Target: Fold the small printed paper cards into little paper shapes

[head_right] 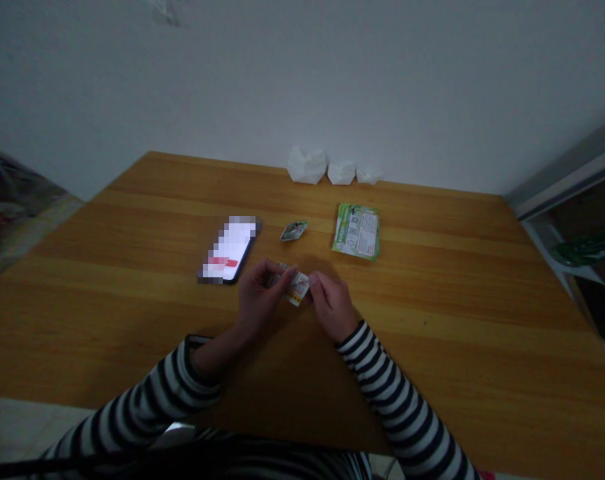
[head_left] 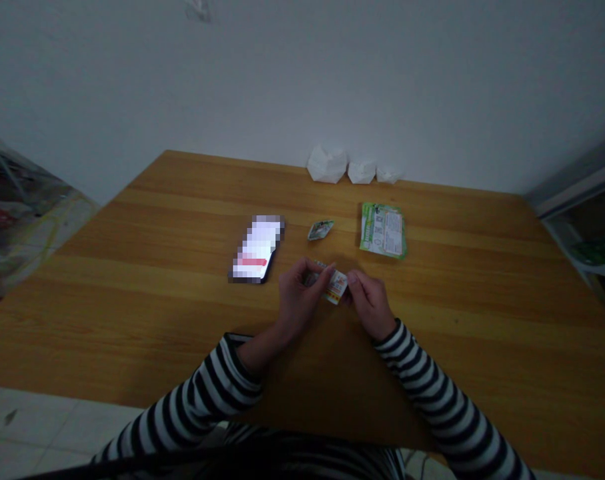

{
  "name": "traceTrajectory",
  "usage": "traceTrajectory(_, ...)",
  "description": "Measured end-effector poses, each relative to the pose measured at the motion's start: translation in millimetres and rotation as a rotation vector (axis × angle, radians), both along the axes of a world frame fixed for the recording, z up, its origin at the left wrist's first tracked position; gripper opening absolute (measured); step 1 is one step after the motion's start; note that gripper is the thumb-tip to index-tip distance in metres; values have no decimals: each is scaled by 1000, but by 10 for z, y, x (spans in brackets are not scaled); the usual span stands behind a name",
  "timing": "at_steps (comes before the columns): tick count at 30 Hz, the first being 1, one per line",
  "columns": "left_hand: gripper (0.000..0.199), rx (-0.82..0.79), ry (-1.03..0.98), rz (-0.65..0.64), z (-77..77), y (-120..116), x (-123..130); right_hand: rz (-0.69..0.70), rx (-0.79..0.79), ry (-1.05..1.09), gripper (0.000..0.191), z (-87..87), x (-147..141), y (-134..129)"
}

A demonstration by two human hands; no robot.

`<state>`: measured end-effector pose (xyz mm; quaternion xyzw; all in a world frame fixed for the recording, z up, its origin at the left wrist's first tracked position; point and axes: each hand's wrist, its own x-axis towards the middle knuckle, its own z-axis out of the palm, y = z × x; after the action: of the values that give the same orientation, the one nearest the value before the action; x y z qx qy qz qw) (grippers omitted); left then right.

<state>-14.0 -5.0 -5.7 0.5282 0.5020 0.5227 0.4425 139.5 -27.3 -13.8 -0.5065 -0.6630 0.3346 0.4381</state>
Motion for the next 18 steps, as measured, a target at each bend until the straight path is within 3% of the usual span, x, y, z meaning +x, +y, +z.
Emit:
traceTrajectory(7, 29, 14, 3, -5, 7, -11, 11, -28, -29, 52, 44, 8, -13, -14)
traceTrajectory(11, 32, -66, -168, -57, 8, 20, 23, -63, -7, 3, 43, 2, -20, -8)
traceTrajectory(14, 46, -111, -244, -98, 25, 32, 23, -29, -74, 62, 42, -26, -16, 15)
traceTrajectory(18, 47, -102, -226, -99, 54, 15, 29, 31, -174, 194, 42, -45, -23, 29)
